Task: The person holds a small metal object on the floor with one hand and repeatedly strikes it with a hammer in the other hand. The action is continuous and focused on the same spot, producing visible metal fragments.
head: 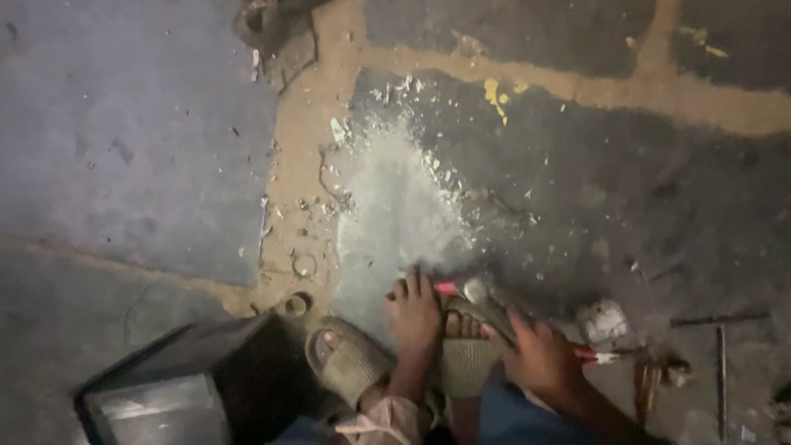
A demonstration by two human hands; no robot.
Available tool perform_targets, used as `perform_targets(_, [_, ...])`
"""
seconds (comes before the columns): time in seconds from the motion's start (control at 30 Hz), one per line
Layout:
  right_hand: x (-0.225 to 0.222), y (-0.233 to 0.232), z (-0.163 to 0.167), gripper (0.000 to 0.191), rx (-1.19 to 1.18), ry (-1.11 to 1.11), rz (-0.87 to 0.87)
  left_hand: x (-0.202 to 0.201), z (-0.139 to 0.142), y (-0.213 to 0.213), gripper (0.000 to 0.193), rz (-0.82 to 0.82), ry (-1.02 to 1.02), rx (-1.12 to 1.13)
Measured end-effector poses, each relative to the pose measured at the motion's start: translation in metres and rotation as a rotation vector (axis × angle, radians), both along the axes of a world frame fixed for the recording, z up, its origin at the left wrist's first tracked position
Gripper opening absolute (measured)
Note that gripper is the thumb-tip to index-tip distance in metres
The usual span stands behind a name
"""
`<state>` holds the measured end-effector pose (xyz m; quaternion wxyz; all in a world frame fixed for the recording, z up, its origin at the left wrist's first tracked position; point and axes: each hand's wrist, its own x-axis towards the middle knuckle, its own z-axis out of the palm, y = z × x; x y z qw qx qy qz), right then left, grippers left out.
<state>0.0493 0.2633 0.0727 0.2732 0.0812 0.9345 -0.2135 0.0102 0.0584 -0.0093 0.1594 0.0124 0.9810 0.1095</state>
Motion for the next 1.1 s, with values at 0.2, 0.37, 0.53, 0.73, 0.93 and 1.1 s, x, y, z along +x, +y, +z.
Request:
perform_targets(0.2, [-0.01, -0.006, -0.016, 0.052, 0.142, 0.048, -0.143, 0.009, -0.005, -0.001, 0.059, -0.038, 0.036, -0.018])
perform_targets(0.37, [-0.024, -0.039, -0.008, 0.066, -0.378, 0.44, -0.039, 0.007, -0.002, -0.011, 0.057, -0.007, 0.027, 0.105])
perform_targets(0.53, [-0.052, -0.063, -0.012, 0.033, -0.651, 0.384, -0.085, 0.005, 0.017, -0.016, 0.071, 0.069, 0.124, 0.311])
perform_targets(0.73, [-0.044, -0.05, -0.022, 0.024, -0.628, 0.446, -0.256, 0.01, 0.043, -0.026, 0.085, 0.212, 0.299, 0.373])
perform_targets(0.93, [-0.037, -0.035, -0.024, 0.023, -0.597, 0.389, -0.394, 0.014, 0.045, -0.024, 0.069, 0.259, 0.203, 0.296])
perform_targets(1.1, [-0.038, -0.033, -0.02, 0.033, -0.521, 0.414, -0.444, 0.017, 0.039, -0.025, 0.066, 0.288, 0.202, 0.37])
